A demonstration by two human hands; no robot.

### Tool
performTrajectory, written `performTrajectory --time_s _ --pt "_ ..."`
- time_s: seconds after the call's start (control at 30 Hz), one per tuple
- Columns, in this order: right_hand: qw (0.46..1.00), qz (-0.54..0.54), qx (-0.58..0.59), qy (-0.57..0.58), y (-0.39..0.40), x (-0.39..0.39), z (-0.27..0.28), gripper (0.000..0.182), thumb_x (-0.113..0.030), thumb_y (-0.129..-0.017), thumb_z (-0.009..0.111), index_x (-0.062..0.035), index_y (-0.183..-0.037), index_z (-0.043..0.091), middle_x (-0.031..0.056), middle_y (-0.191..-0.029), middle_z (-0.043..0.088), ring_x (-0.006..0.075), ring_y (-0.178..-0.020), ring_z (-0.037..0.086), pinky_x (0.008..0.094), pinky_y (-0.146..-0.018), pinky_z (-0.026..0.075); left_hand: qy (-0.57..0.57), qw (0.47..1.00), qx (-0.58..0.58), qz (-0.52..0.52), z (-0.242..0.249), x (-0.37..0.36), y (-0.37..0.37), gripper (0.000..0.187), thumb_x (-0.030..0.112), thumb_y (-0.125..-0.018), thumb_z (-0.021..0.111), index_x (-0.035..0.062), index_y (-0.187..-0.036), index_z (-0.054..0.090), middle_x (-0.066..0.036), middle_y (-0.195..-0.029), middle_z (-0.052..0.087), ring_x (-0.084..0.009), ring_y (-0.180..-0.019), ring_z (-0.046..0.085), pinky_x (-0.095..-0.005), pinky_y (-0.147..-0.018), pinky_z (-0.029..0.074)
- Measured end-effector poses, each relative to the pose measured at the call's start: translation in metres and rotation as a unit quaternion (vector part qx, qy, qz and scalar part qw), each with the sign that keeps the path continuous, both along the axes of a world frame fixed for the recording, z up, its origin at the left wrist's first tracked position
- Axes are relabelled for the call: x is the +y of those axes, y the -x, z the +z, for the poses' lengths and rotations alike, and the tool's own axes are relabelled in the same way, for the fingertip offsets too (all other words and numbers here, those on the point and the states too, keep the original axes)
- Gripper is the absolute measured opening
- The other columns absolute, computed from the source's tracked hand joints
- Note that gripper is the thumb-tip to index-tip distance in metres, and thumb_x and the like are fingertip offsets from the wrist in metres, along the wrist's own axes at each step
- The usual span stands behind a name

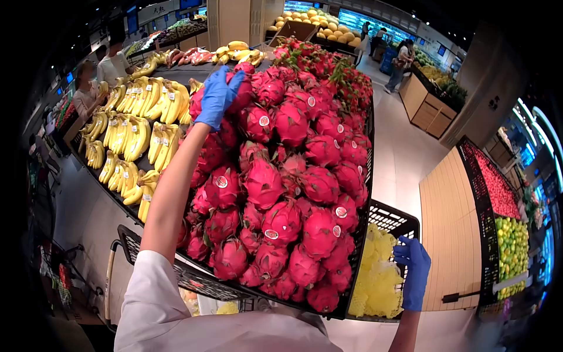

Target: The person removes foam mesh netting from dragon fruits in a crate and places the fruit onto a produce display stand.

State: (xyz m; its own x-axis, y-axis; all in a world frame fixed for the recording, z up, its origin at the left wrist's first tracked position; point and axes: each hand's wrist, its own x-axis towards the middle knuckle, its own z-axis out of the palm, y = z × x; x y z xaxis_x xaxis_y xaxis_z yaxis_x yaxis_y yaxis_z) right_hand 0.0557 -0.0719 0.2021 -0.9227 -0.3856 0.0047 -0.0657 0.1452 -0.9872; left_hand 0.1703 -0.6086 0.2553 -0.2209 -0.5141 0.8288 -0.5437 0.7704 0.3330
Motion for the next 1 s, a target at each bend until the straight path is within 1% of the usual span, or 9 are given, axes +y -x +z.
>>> performTrajectory --time_s 0.1,0.23,0.4,0.57,0.67,0.8,0.87,0.9,1.0 --pt "1.000 0.007 -0.020 -0.015 0.009 0.013 -0.014 0.039 -0.031 -0.092 0.044 0.0031 -0.101 0.059 0.0058 -0.078 0.060 0.0102 -0.070 0.057 0.0223 -0.067 0.046 0.069 0.989 0.119 -0.061 0.011 0.035 -0.015 0.040 0.034 -0.083 0.055 -0.0024 -0.101 0.057 -0.020 -0.094 0.060 -0.0319 -0.088 0.057 -0.0384 -0.079 0.044" --pt "0.999 0.002 -0.013 -0.030 0.042 0.046 -0.046 0.036 -0.030 -0.090 0.046 0.0017 -0.098 0.062 0.0091 -0.078 0.063 0.0126 -0.071 0.059 0.0242 -0.067 0.046 -0.151 0.887 0.202 -0.387 0.028 0.184 -0.049 0.030 0.019 -0.090 0.045 -0.0024 -0.107 0.057 -0.010 -0.102 0.061 -0.0176 -0.093 0.058 -0.0256 -0.086 0.042" --pt "0.984 -0.045 0.030 -0.169 0.102 0.114 -0.107 0.036 -0.027 -0.081 0.061 -0.0011 -0.106 0.059 0.0066 -0.083 0.062 0.0133 -0.074 0.058 0.0248 -0.069 0.046 -0.301 0.875 0.127 -0.359 0.026 0.318 -0.062 0.032 0.018 -0.091 0.042 -0.0039 -0.111 0.056 -0.012 -0.108 0.059 -0.0196 -0.101 0.056 -0.0312 -0.090 0.041" --pt "0.933 0.143 0.204 -0.258 0.146 0.161 -0.233 0.113 -0.035 -0.053 0.082 -0.0094 -0.140 0.014 0.0224 -0.125 0.040 0.0373 -0.111 0.044 0.0401 -0.090 0.040 -0.496 0.829 0.105 -0.237 -0.004 0.451 -0.012 0.026 0.013 -0.089 0.045 -0.0046 -0.105 0.056 -0.012 -0.106 0.059 -0.0199 -0.100 0.055 -0.0314 -0.092 0.040" --pt "0.868 0.262 0.150 -0.394 0.122 0.156 -0.276 0.126 -0.035 -0.047 0.084 -0.0104 -0.141 0.004 0.0206 -0.142 0.017 0.0441 -0.128 0.019 0.0556 -0.097 0.026 -0.501 0.782 -0.013 -0.372 -0.059 0.507 0.029 0.023 0.006 -0.088 0.044 -0.0047 -0.105 0.056 -0.012 -0.102 0.059 -0.0209 -0.094 0.056 -0.0296 -0.084 0.044" --pt "0.835 0.348 -0.076 -0.420 0.133 0.141 -0.323 0.097 -0.028 -0.056 0.077 -0.0115 -0.137 0.026 0.0204 -0.132 0.036 0.0385 -0.118 0.039 0.0423 -0.093 0.037 -0.622 0.664 -0.097 -0.405 -0.156 0.556 0.091 0.031 0.010 -0.085 0.056 0.0031 -0.114 0.052 -0.012 -0.108 0.057 -0.0191 -0.097 0.057 -0.0279 -0.081 0.045" --pt "0.785 0.379 -0.046 -0.487 0.170 0.115 -0.339 0.071 -0.024 -0.058 0.070 -0.0073 -0.123 0.046 0.0195 -0.112 0.053 0.0318 -0.105 0.052 0.0369 -0.086 0.043 -0.565 0.709 -0.212 -0.365 -0.210 0.568 0.093 0.043 0.015 -0.081 0.060 0.0045 -0.121 0.046 -0.015 -0.114 0.053 -0.0235 -0.100 0.056 -0.0316 -0.083 0.045" --pt "0.877 0.310 0.028 -0.367 0.187 0.110 -0.350 0.056 -0.024 -0.058 0.068 -0.0038 -0.109 0.055 0.0181 -0.095 0.060 0.0301 -0.090 0.058 0.0374 -0.079 0.047 -0.498 0.737 -0.322 -0.326 -0.230 0.573 0.092 0.057 0.020 -0.078 0.065 0.0059 -0.127 0.040 -0.019 -0.119 0.050 -0.0279 -0.102 0.055 -0.0353 -0.084 0.045" --pt "0.928 0.180 0.125 -0.302 0.251 0.072 -0.340 0.043 -0.014 -0.066 0.062 -0.0039 -0.106 0.051 0.0217 -0.096 0.058 0.0368 -0.083 0.058 0.0418 -0.071 0.047 -0.517 0.683 -0.464 -0.226 -0.270 0.582 0.090 0.084 0.026 -0.067 0.073 0.0092 -0.135 0.028 -0.027 -0.129 0.037 -0.0396 -0.115 0.043 -0.0400 -0.094 0.039"
